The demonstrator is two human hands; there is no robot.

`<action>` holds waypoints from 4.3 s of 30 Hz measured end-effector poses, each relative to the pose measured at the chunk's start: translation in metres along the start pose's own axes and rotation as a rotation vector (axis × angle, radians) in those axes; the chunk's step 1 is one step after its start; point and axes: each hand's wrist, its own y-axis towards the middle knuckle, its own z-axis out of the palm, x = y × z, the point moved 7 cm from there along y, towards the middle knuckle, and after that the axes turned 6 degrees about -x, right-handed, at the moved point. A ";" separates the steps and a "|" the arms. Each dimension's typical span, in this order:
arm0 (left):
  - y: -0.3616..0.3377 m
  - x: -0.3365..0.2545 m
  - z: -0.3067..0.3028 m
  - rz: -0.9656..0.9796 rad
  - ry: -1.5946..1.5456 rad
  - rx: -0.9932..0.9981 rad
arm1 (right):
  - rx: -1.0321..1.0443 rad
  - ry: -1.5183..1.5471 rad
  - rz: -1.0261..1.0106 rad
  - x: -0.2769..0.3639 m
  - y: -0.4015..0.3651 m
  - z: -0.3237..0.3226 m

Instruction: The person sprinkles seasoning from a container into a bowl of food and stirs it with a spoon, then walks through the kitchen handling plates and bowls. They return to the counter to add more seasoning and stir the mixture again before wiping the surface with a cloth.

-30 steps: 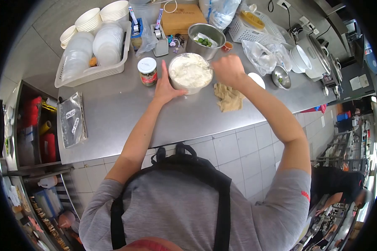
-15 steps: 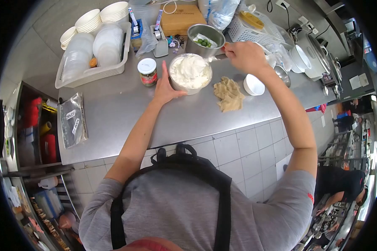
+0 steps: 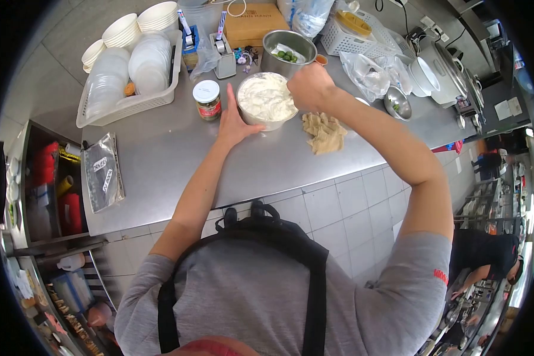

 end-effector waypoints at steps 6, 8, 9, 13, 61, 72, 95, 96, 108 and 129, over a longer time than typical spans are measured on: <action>0.001 -0.004 -0.003 0.039 0.055 0.004 | 0.031 0.282 0.236 -0.020 0.012 0.007; 0.002 -0.001 -0.002 0.057 0.070 0.010 | 0.147 0.482 0.165 -0.039 0.033 0.058; 0.001 -0.001 -0.002 0.036 0.072 0.025 | 0.195 0.613 0.183 -0.046 0.032 0.070; 0.002 -0.004 -0.004 -0.022 0.071 0.060 | 0.310 1.108 0.420 -0.070 0.011 0.076; 0.000 -0.010 -0.004 0.019 0.107 0.008 | 0.000 1.342 0.519 -0.067 -0.061 0.082; 0.002 -0.005 0.000 0.025 0.024 0.023 | -0.644 0.059 0.029 0.010 -0.049 -0.010; -0.003 -0.017 -0.026 -0.091 0.022 -0.094 | -0.303 0.852 0.220 -0.062 -0.072 0.067; -0.003 -0.018 -0.026 -0.079 0.014 -0.110 | -0.195 0.857 0.230 -0.057 -0.076 0.097; -0.056 0.002 -0.021 -0.232 -0.083 -0.240 | -0.493 0.762 -0.184 0.161 -0.077 0.115; -0.051 0.004 -0.193 -0.085 0.046 -0.321 | -0.715 1.029 0.602 0.198 -0.032 0.083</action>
